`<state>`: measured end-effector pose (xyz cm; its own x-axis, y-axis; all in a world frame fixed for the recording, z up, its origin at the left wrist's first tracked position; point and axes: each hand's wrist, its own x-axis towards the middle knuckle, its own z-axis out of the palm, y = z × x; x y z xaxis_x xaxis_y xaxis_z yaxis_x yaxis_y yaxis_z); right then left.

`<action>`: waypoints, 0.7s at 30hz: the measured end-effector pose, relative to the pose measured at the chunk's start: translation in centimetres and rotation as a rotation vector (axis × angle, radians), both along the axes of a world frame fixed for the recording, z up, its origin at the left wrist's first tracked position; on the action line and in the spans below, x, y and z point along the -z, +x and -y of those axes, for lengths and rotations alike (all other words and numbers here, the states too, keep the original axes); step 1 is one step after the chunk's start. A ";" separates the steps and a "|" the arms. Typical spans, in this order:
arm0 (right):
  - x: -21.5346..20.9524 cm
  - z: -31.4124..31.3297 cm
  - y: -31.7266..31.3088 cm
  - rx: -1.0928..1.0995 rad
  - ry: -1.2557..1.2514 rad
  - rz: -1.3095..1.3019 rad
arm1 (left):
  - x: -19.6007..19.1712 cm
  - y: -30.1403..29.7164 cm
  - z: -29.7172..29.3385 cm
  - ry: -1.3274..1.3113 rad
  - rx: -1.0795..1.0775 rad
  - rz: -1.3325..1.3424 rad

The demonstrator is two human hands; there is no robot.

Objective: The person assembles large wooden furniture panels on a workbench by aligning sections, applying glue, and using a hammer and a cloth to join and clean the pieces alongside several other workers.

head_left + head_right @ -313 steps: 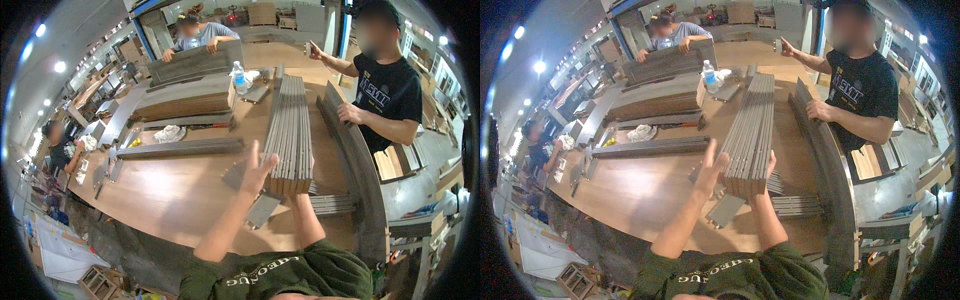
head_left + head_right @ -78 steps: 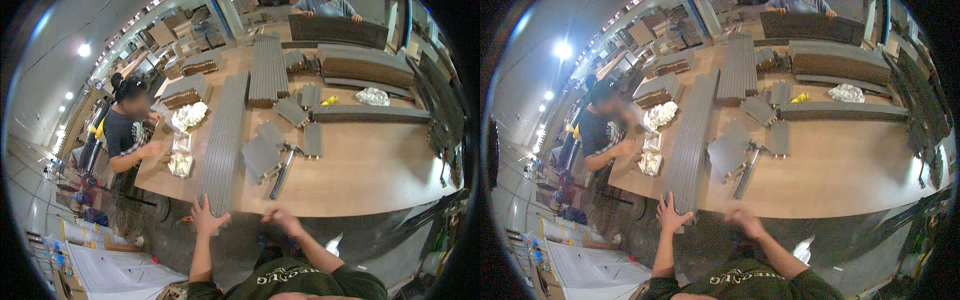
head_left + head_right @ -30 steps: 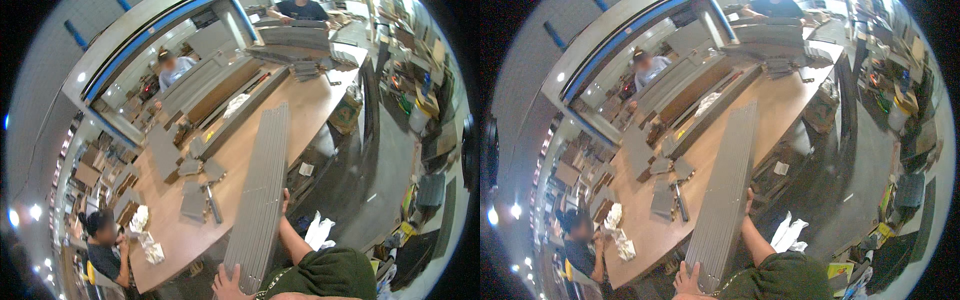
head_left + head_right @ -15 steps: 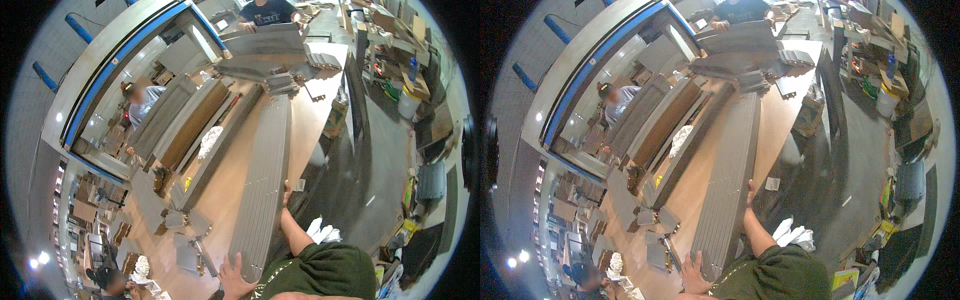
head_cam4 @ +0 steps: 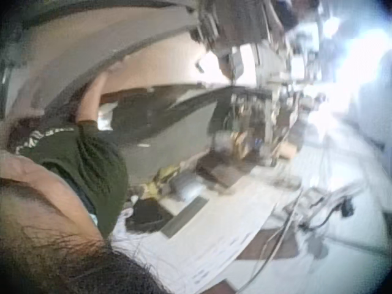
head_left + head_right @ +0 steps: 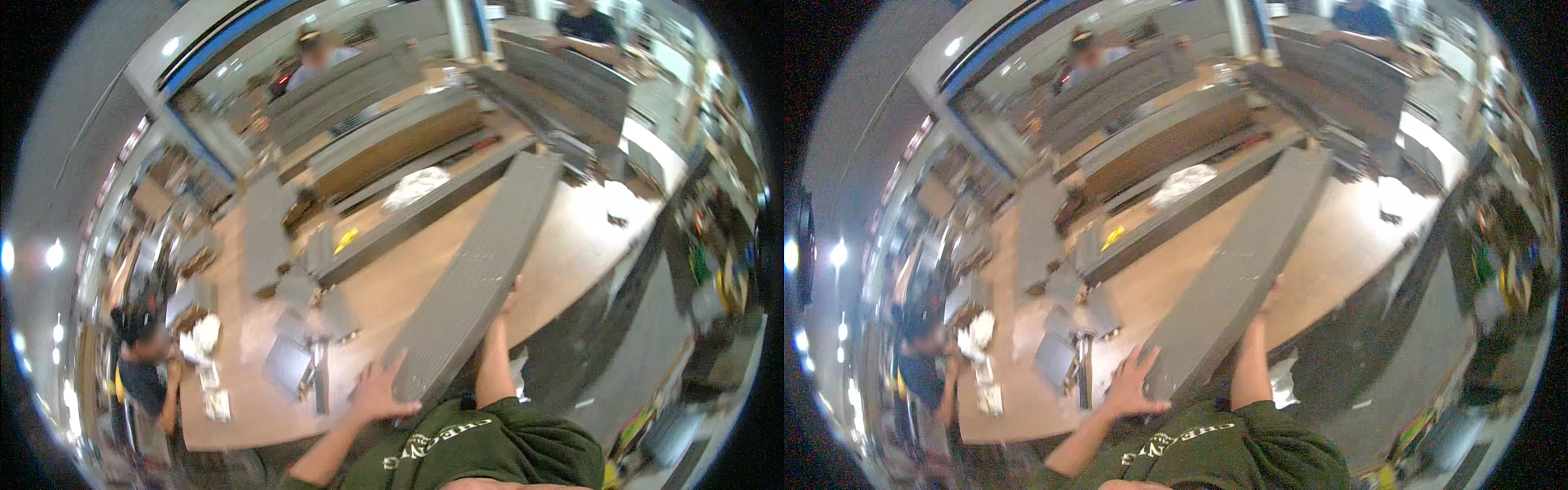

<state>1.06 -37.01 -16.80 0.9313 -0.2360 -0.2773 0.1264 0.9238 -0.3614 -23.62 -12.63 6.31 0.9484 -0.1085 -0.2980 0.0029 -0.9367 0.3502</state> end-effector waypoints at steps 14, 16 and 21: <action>-8.7 -4.2 -11.2 -0.054 -1.054 0.049 | 4.0 -0.2 2.8 0.063 -0.044 0.052; -9.5 -4.6 -10.6 -0.040 -0.905 0.082 | 4.1 0.6 2.4 0.052 -0.037 0.098; -9.9 -6.8 -5.6 0.050 -1.056 0.145 | 5.6 5.3 -0.5 0.063 -0.020 0.152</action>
